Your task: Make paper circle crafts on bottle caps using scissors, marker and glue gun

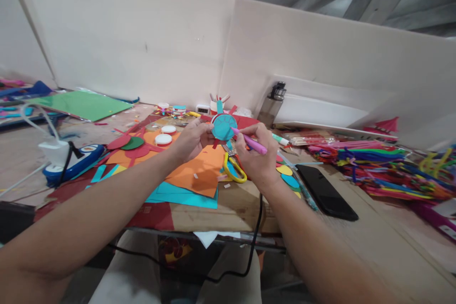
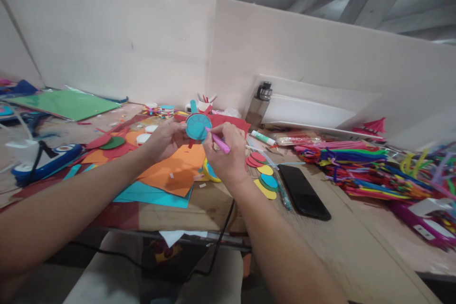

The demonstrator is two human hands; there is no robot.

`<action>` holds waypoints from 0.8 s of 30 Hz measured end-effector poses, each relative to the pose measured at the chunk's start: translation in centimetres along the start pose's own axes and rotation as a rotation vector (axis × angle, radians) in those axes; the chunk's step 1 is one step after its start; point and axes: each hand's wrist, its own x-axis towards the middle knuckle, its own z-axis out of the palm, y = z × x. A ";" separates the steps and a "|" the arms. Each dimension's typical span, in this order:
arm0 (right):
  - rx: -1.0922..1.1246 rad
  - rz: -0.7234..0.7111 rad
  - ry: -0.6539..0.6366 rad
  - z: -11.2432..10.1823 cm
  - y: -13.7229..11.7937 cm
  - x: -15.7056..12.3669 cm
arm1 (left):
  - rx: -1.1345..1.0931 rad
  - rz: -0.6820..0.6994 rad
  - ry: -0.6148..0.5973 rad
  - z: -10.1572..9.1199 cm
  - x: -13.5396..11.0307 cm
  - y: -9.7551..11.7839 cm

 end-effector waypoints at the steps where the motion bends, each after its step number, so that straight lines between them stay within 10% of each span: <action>1: -0.002 0.004 -0.001 0.0 0.0 0.0 | 0.003 0.001 0.003 0.0 0.0 0.0; 24: -0.012 0.034 0.042 -0.4 0.2 0.1 | 0.011 -0.009 0.021 0.3 -0.1 0.3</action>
